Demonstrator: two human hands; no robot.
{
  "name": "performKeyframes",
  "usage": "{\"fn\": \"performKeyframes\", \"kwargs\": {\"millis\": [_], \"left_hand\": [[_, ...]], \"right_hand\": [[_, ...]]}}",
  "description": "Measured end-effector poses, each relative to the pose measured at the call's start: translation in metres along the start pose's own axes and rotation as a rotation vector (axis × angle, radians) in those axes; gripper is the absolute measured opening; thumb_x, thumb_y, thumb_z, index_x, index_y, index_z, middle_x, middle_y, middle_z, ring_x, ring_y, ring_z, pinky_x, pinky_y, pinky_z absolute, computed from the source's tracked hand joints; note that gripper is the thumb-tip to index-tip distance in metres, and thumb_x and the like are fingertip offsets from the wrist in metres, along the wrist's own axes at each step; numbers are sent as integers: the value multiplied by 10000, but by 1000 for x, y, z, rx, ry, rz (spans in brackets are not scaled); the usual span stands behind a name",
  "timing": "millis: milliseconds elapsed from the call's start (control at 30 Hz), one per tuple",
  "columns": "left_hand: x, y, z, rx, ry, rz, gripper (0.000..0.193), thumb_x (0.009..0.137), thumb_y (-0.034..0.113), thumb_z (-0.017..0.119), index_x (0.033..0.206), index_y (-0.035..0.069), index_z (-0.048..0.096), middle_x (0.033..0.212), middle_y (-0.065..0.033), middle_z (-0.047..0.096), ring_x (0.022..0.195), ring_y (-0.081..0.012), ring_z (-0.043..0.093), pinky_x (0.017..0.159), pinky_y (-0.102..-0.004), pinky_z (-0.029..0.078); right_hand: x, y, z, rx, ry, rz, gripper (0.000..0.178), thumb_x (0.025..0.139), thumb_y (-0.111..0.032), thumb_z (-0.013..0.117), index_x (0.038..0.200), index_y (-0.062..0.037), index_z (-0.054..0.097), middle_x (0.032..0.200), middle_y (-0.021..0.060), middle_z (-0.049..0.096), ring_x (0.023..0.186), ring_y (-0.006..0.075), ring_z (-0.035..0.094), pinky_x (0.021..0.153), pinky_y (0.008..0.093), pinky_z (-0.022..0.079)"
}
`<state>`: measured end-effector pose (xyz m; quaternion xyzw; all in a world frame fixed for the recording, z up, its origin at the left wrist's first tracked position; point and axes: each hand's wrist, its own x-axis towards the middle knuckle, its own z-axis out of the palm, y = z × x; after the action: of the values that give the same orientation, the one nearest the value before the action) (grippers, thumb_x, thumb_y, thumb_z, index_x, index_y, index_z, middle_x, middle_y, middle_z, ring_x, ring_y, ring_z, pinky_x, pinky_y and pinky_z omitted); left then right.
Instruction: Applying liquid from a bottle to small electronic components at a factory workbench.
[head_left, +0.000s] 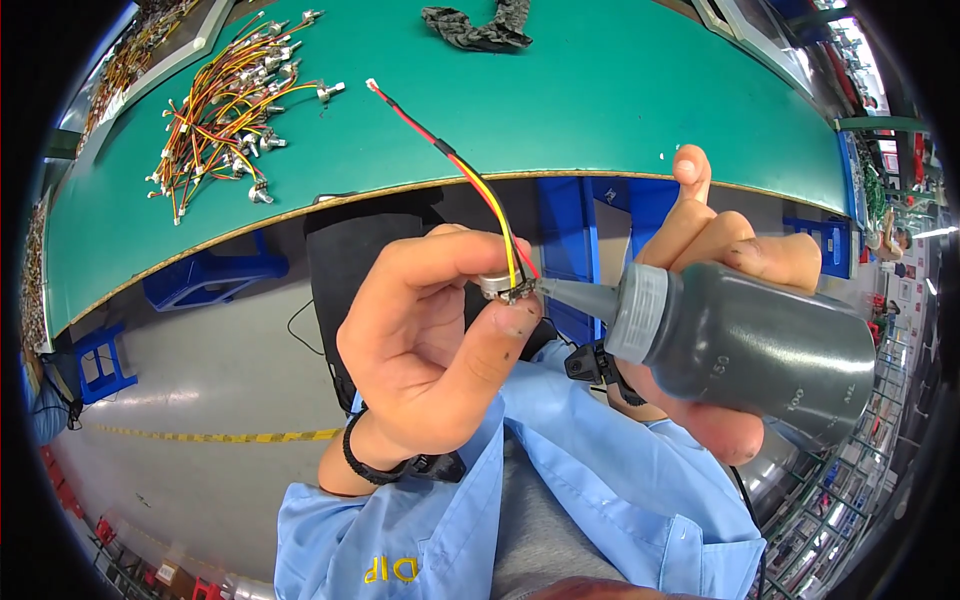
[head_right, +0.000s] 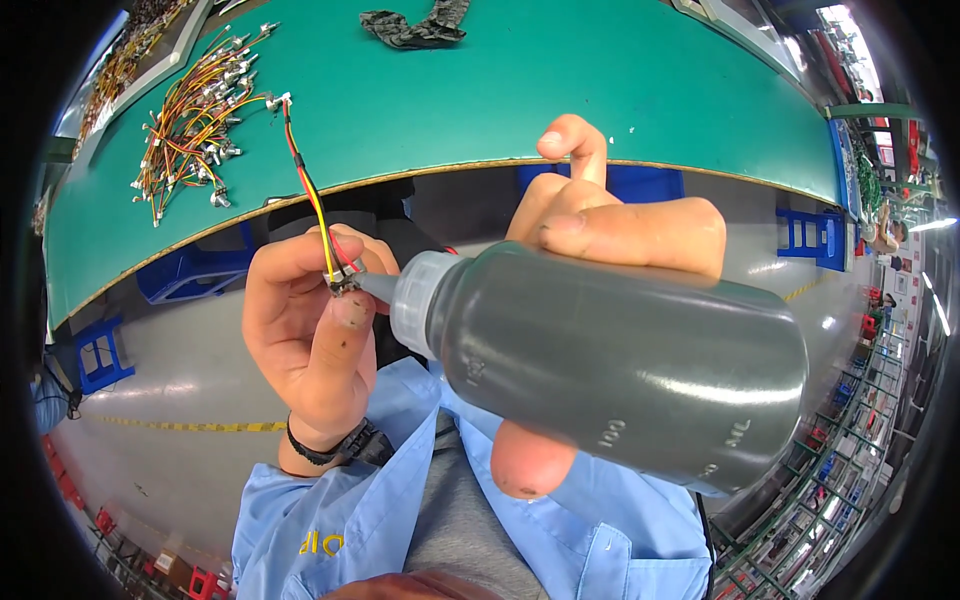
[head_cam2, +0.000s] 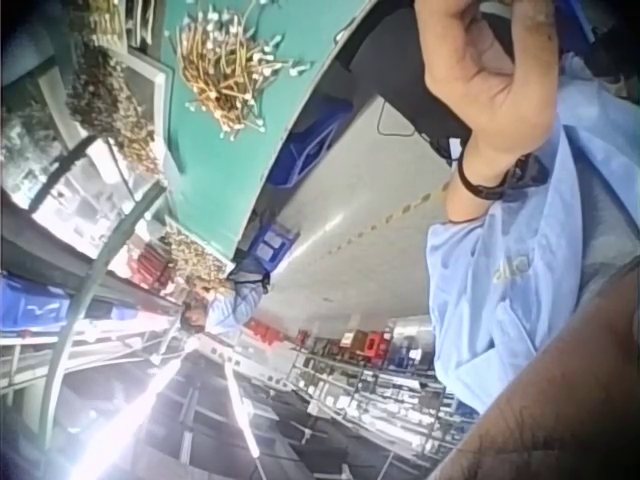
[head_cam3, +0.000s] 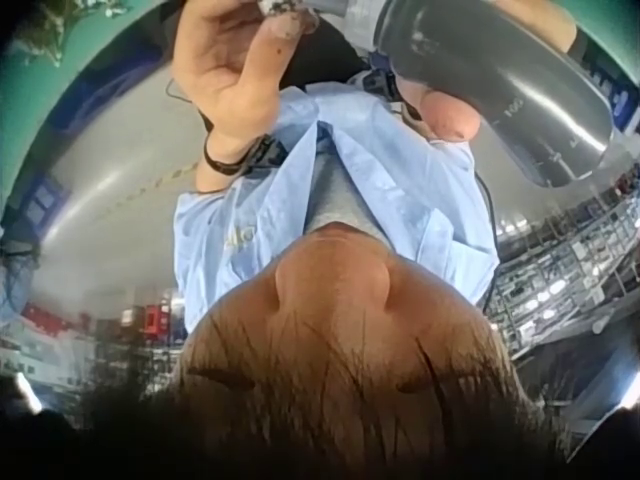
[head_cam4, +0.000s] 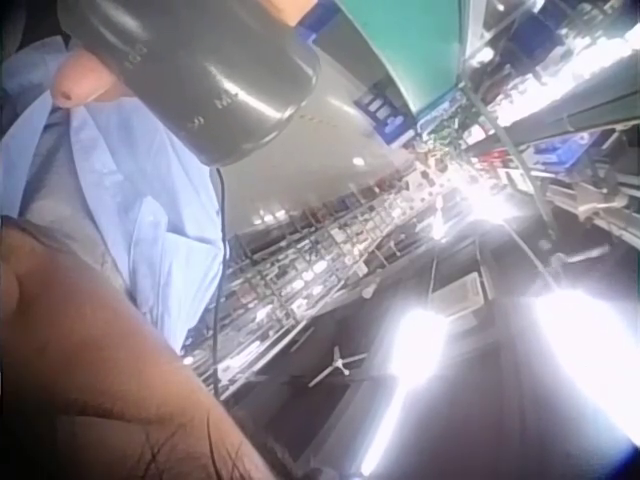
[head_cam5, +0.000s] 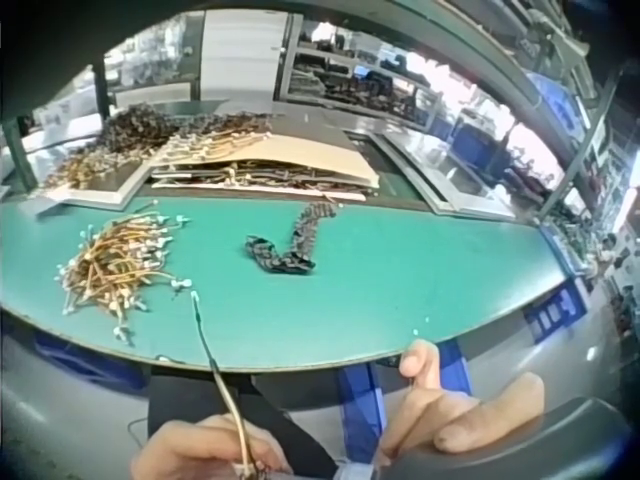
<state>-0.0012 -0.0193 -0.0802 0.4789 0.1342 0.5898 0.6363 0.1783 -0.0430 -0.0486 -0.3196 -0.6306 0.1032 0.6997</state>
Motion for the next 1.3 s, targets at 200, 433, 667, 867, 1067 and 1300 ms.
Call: {"fn": "performKeyframes", "kwargs": {"millis": [200,433,667,867,1067,1300], "left_hand": [[-2,5,3,4,48,-52,290,817,-111,599,1095,-111,516,1013,-182,620,838,-178,581,757,-291,481],[0,0,-1,-5,-3,3,283,829,-98,598,1099,-113,516,990,-172,616,819,-180,585,743,-300,487],[2,5,-4,-123,-34,-85,282,856,-75,581,1126,-111,513,971,-164,611,799,-182,592,725,-305,496],[12,16,-4,-325,-69,-268,271,894,-35,554,1160,-85,539,960,-138,615,827,-193,607,743,-321,508],[67,49,-7,302,-127,-252,284,894,3,575,1170,-64,577,973,-115,631,864,-189,621,774,-322,510],[226,69,-35,1161,-359,-25,308,861,26,583,1165,-3,620,947,-108,675,877,-170,646,818,-301,507]], "right_hand": [[-2,2,-10,13,-3,-51,831,756,-744,588,1072,14,463,647,33,475,564,130,421,969,507,297],[-2,17,2,26,-6,-114,811,775,-738,574,1070,9,465,650,40,482,564,136,430,961,503,313],[4,16,-8,198,677,215,617,856,-649,548,979,-45,536,631,18,452,550,144,415,934,484,382],[-9,44,-39,404,652,485,481,925,-535,530,934,-55,555,626,13,452,545,129,385,871,434,450],[1,70,-45,362,725,551,349,960,-421,534,931,-73,552,669,5,463,550,92,357,669,280,436],[4,107,-70,283,775,603,246,964,-328,559,936,-84,548,755,-5,504,579,73,370,555,234,345]]}}
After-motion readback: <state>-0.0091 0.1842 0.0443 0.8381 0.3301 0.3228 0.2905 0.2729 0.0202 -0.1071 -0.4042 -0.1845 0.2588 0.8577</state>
